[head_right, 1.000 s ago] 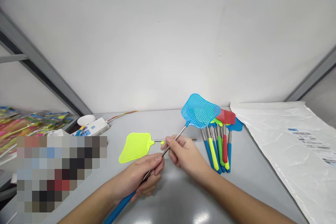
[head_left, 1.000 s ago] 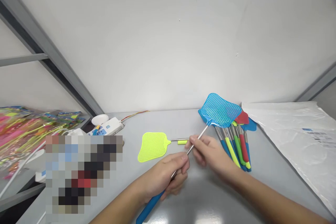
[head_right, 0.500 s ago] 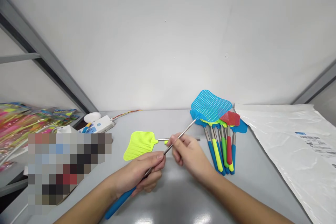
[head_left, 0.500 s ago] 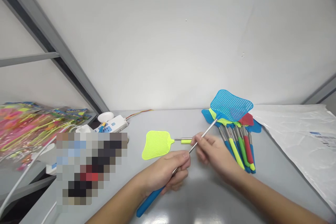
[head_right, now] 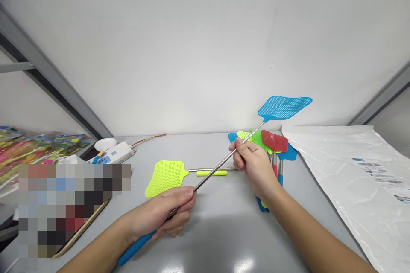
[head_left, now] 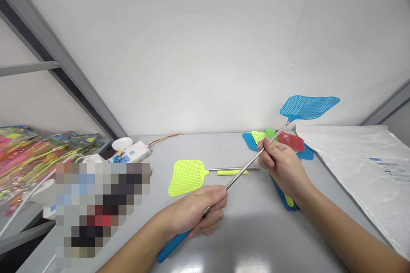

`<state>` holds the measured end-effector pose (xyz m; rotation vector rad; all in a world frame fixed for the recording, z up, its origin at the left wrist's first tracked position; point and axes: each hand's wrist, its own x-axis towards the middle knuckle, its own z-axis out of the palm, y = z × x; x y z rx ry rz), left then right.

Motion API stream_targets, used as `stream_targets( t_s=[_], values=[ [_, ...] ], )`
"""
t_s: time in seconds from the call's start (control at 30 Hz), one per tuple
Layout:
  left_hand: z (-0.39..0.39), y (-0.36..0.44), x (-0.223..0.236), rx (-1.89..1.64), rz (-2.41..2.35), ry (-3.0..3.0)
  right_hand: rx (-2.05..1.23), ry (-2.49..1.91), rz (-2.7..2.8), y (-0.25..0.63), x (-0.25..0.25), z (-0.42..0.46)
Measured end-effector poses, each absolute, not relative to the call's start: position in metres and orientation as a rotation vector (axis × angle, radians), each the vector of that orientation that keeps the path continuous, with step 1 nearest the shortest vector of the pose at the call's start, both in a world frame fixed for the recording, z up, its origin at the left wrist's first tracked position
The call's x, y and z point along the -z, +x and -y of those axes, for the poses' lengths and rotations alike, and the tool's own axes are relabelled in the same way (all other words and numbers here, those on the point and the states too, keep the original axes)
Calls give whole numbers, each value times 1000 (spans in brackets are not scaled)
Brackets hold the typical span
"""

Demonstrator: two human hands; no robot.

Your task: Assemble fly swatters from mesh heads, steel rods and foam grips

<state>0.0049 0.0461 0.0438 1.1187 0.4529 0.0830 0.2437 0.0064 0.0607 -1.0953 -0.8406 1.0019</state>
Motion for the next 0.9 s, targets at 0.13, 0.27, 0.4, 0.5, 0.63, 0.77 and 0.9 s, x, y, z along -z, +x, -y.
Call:
stream_targets(
  t_s=[0.13,0.27,0.4,0.5,0.63,0.77,0.9],
  values=[
    [-45,5,-42,-101,-450,1115,-1094,-1116,935,218,-48,-1],
    [-44,5,-42,-106,-442,1118,-1246,-1112,1049,200,-44,7],
    [-45,7,-44,-92,-407,1124,-1094,-1093,1010,217,-55,6],
    [-46,7,-46,-82,-393,1135,-1033,-1069,935,229,-60,3],
    [-46,5,-46,-89,-398,1146,-1090,-1016,902,219,-53,3],
    [-45,4,-45,-113,-411,1147,-1288,-1047,1057,199,-45,9],
    [-45,6,-47,-97,-390,1153,-1230,-1082,1129,199,-50,12]
  ],
)
